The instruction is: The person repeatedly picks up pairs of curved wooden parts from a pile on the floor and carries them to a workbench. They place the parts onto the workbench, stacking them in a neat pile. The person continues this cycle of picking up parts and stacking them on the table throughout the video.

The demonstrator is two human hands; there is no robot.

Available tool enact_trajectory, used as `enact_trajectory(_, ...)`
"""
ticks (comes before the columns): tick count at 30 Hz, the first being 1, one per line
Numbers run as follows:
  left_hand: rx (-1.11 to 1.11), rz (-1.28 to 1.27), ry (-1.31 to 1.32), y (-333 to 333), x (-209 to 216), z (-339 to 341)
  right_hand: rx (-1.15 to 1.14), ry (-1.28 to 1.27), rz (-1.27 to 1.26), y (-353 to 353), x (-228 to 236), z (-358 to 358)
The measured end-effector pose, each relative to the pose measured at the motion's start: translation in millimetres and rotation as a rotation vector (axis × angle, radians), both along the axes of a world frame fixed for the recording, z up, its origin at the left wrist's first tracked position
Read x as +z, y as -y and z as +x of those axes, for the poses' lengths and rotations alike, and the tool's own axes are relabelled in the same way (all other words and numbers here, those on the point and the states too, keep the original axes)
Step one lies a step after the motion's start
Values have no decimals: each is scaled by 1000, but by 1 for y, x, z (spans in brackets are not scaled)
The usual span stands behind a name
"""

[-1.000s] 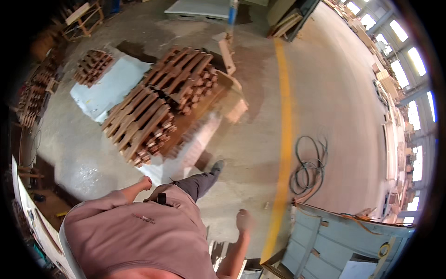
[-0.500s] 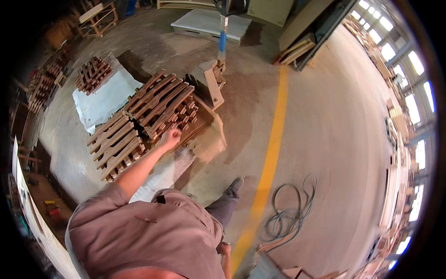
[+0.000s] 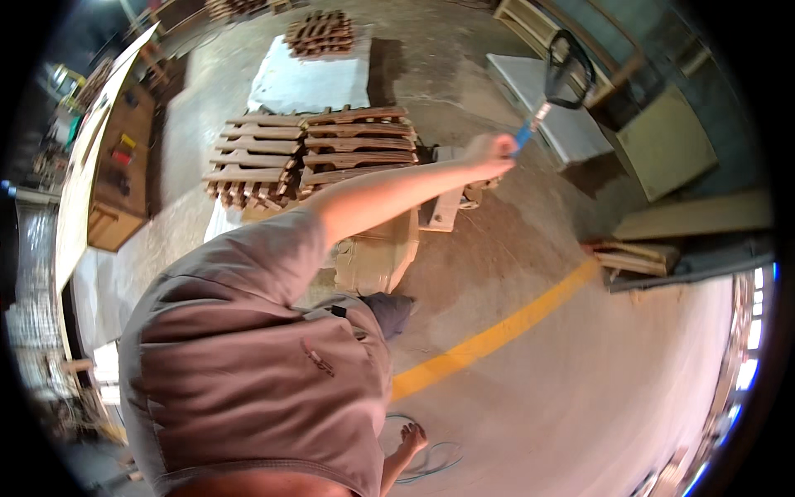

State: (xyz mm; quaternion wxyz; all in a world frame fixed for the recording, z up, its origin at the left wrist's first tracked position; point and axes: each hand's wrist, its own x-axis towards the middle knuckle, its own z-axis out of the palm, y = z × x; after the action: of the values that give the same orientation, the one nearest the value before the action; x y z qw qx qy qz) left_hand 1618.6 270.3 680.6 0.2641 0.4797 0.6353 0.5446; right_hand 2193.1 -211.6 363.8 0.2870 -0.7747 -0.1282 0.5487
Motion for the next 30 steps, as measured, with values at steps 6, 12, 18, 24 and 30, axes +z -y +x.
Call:
enact_trajectory(6,504,129,-99,-191,2,-6,259,144,2,-258,-6,49)
enact_trajectory(12,613,249,9,-328,42,-20,505,163,11,-467,20,29)
enact_trajectory(18,460,310,130,-406,36,-45,840,55,234,-699,56,-25)
enact_trajectory(24,580,354,105,-433,45,-24,1270,121,709,-1019,49,-115)
enact_trajectory(30,862,305,-25,-441,47,2,1660,364,1301,-1204,231,-369)
